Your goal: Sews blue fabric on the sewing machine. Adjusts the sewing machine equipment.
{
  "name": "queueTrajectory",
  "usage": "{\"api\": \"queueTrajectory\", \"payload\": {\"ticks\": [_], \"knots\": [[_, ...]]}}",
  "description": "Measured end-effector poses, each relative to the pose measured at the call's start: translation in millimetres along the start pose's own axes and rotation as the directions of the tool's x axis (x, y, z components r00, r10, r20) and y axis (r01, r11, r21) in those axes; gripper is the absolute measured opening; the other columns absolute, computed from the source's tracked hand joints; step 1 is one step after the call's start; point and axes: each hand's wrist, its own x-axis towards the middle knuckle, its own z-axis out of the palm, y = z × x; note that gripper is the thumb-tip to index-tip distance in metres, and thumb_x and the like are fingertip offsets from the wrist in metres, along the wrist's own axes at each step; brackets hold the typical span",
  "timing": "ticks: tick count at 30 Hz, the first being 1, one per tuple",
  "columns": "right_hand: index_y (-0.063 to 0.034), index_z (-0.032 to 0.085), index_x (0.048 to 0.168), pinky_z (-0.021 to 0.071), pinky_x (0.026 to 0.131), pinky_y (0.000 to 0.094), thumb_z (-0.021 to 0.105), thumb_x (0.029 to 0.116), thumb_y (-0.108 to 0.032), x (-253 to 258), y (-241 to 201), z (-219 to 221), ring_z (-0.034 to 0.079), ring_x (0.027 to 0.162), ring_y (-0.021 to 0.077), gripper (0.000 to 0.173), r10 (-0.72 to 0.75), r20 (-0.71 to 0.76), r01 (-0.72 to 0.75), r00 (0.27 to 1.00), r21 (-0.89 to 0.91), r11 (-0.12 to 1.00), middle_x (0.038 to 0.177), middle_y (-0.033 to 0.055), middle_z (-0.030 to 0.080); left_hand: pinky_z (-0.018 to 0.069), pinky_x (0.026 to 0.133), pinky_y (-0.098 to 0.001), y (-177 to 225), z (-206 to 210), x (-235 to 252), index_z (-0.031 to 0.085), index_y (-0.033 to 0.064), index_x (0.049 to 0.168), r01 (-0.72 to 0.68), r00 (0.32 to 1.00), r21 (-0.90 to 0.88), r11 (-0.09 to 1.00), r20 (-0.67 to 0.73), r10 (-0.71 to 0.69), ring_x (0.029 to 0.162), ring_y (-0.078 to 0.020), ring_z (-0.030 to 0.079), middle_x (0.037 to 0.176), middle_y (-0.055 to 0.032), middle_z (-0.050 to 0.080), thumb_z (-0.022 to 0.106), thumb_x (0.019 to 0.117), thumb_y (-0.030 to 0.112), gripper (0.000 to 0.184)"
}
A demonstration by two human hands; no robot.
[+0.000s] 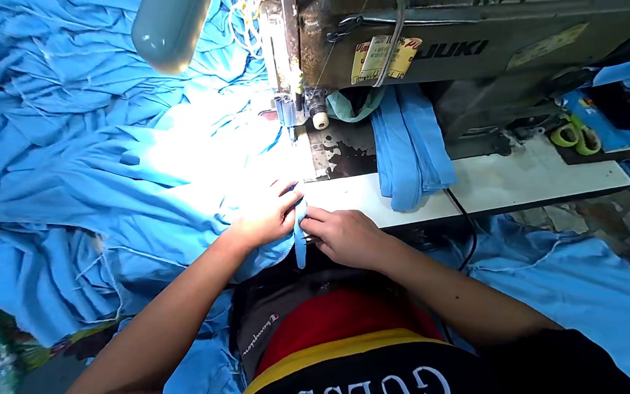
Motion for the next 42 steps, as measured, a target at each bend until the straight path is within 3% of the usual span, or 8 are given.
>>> {"api": "queueTrajectory", "payload": {"ticks": [7, 14, 19, 24, 28, 34, 38, 42], "knots": [[-0.0038, 0.072, 0.113, 0.0566, 0.068, 0.0494, 0.060, 0.0961, -0.006, 17, 9, -15, 0.071, 0.085, 0.0308, 0.021, 0.070, 0.096, -0.072, 0.993, 0.022, 0.997, 0.115, 0.0146, 0.068, 0.0456, 0.101, -0.0623, -10, -8, 17, 0.071, -0.0011, 0.125, 0.067, 0.995, 0.009, 0.998, 0.079, -0.067, 0.126, -0.0448, 0.060, 0.138, -0.0233, 0.062, 0.053, 0.0934, 0.016, 0.040], [-0.0055, 0.072, 0.108, 0.0562, 0.071, 0.0521, 0.059, 0.0955, -0.006, 32, 21, -17, 0.071, 0.093, 0.0312, 0.018, 0.104, 0.055, -0.105, 0.993, 0.018, 0.994, 0.116, 0.0129, 0.070, 0.0415, 0.103, -0.0637, -29, -2, 32, 0.073, 0.0008, 0.120, 0.004, 1.000, 0.068, 0.998, -0.008, -0.003, 0.125, -0.0425, 0.060, 0.134, -0.0207, 0.065, 0.051, 0.0939, 0.020, 0.039], [-0.0029, 0.072, 0.105, 0.0550, 0.070, 0.0506, 0.070, 0.0955, -0.038, 39, 14, -9, 0.069, 0.085, 0.0291, 0.036, 0.235, -0.095, -0.224, 0.967, 0.111, 0.968, 0.095, 0.0128, 0.068, 0.0435, 0.100, -0.0630, -32, -1, 37, 0.073, 0.0002, 0.119, 0.017, 0.999, 0.064, 0.998, -0.028, -0.015, 0.123, -0.0409, 0.061, 0.134, -0.0202, 0.065, 0.051, 0.0933, 0.018, 0.038], [0.0042, 0.071, 0.105, 0.0567, 0.076, 0.0567, 0.059, 0.0980, -0.007, 41, 15, -13, 0.071, 0.093, 0.0383, 0.018, 0.321, -0.191, -0.318, 0.928, 0.047, 0.947, 0.106, 0.0213, 0.070, 0.0402, 0.107, -0.0606, -27, -3, 25, 0.073, 0.0009, 0.122, 0.043, 0.996, 0.015, 0.999, -0.085, -0.042, 0.128, -0.0414, 0.059, 0.136, -0.0220, 0.064, 0.044, 0.0974, 0.017, 0.041], [0.0019, 0.068, 0.121, 0.0565, 0.081, 0.0568, 0.058, 0.0990, -0.011, 34, 44, -42, 0.070, 0.099, 0.0398, 0.027, 0.483, -0.219, -0.491, 0.848, 0.022, 0.871, 0.140, 0.0229, 0.058, 0.0547, 0.084, -0.0531, -7, -9, 4, 0.075, -0.0017, 0.098, 0.051, 0.993, 0.010, 0.999, -0.108, -0.049, 0.099, -0.0360, 0.071, 0.108, -0.0212, 0.072, 0.055, 0.0915, 0.025, 0.034], [0.0030, 0.074, 0.116, 0.0510, 0.099, 0.0454, 0.056, 0.0963, 0.000, 53, 28, -33, 0.066, 0.114, 0.0291, 0.027, 0.228, -0.273, -0.110, 0.935, 0.388, 0.915, 0.119, 0.0197, 0.071, 0.0540, 0.075, -0.0566, 10, -27, 12, 0.070, -0.0057, 0.093, 0.079, 0.996, 0.028, 0.996, 0.040, -0.080, 0.089, -0.0394, 0.070, 0.095, -0.0228, 0.070, 0.061, 0.0914, 0.000, 0.011], [0.0069, 0.068, 0.122, 0.0509, 0.092, 0.0409, 0.056, 0.0938, 0.004, 61, 22, -29, 0.066, 0.103, 0.0220, 0.031, 0.201, -0.023, -0.154, 0.979, 0.556, 0.817, 0.109, 0.0190, 0.071, 0.0513, 0.078, -0.0419, 33, -74, 28, 0.069, -0.0035, 0.102, 0.287, 0.902, -0.103, 0.952, 0.365, -0.232, 0.084, -0.0217, 0.064, 0.091, -0.0138, 0.068, 0.052, 0.0991, 0.002, 0.019], [0.0079, 0.072, 0.100, 0.0526, 0.074, 0.0304, 0.059, 0.0905, 0.003, 40, 14, -6, 0.064, 0.079, 0.0129, 0.016, 0.143, -0.231, 0.031, 0.963, 0.615, 0.788, 0.088, 0.0139, 0.070, 0.0422, 0.058, -0.0443, 51, -115, 38, 0.066, 0.0073, 0.080, 0.319, 0.773, 0.130, 0.939, 0.537, -0.337, 0.063, -0.0198, 0.056, 0.066, -0.0042, 0.057, 0.062, 0.0956, 0.010, 0.016]]}}
